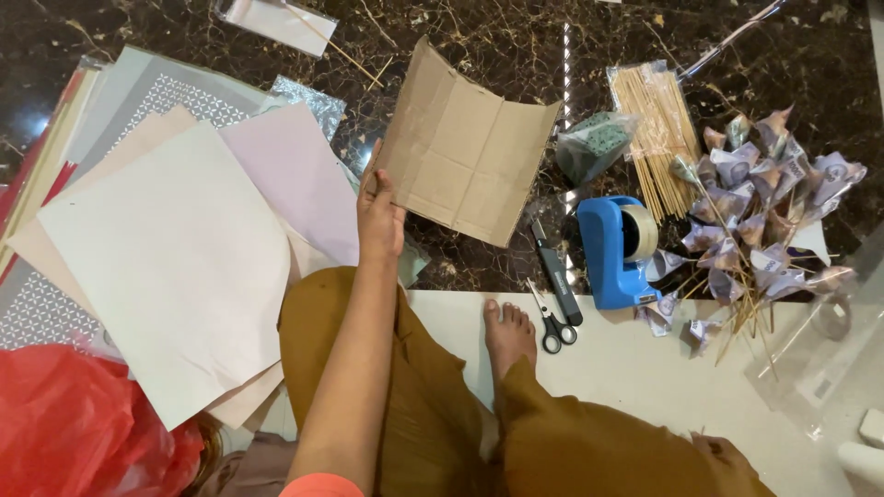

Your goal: Preparing floral foam bases by wrapping them in plastic and cutting cardboard supports.

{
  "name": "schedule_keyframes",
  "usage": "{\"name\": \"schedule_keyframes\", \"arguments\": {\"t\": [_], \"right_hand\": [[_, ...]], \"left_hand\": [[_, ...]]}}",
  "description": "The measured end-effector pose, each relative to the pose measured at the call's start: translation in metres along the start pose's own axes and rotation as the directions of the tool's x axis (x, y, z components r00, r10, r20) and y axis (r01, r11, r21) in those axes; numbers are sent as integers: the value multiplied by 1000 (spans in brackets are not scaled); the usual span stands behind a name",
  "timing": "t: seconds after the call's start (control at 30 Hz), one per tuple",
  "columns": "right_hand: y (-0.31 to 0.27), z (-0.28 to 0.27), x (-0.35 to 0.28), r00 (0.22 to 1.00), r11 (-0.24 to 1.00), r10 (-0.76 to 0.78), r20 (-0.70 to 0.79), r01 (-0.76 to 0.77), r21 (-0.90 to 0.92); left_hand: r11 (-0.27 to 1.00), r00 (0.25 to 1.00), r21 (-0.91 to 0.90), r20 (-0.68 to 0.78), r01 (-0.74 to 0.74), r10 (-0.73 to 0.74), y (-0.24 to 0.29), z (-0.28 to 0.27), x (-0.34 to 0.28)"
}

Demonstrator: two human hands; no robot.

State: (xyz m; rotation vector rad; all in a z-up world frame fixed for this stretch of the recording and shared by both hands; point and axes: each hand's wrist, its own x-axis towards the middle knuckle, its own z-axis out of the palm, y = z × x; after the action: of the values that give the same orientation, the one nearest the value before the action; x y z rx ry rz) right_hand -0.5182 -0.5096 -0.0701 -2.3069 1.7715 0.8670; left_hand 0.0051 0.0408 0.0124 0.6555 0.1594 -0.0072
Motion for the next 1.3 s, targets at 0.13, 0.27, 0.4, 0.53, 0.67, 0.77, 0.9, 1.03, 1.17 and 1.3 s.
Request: {"name": "schedule_keyframes", "arguments": {"t": [0.13,0.27,0.4,0.53,0.67,0.77,0.9,1.03,1.17,1.3], "right_hand": [[-76,-34,23,994,996,-85,68,83,39],[-152,-110,-73,881,951,-291,-373,309,-13],[-242,-211,-108,628,767,-632,-454,592,-247],[-352,-291,-145,371,359,-918,-138,631,-688],[-444,-316,-113,268,130,-962,53,618,-775],[-504,-326,-101,209,47,-974,93,581,-812],[-567,-309,-96,224,246,-968,-110,786,-568],[-594,-275,-93,372,386,-922,-103,879,-280],[-585,-243,-58,341,394,-915,-214,868,-303],[-548,-259,-82,424,423,-866,-267,904,62]], "left_hand": [[999,1000,44,-2,-5,5,-2,2,0],[998,999,51,19,-40,40,-2,10,0],[988,995,148,-75,-50,62,-9,11,3],[978,988,206,-145,-15,46,-30,-1,13],[941,978,337,-203,20,52,-33,9,13],[908,979,419,-188,5,82,-25,21,3],[788,964,577,-252,216,-80,-28,15,9],[655,941,680,-294,330,-169,-41,10,13],[535,920,749,-293,390,-260,-53,-10,21],[550,957,785,-199,284,-211,-32,19,9]]}}
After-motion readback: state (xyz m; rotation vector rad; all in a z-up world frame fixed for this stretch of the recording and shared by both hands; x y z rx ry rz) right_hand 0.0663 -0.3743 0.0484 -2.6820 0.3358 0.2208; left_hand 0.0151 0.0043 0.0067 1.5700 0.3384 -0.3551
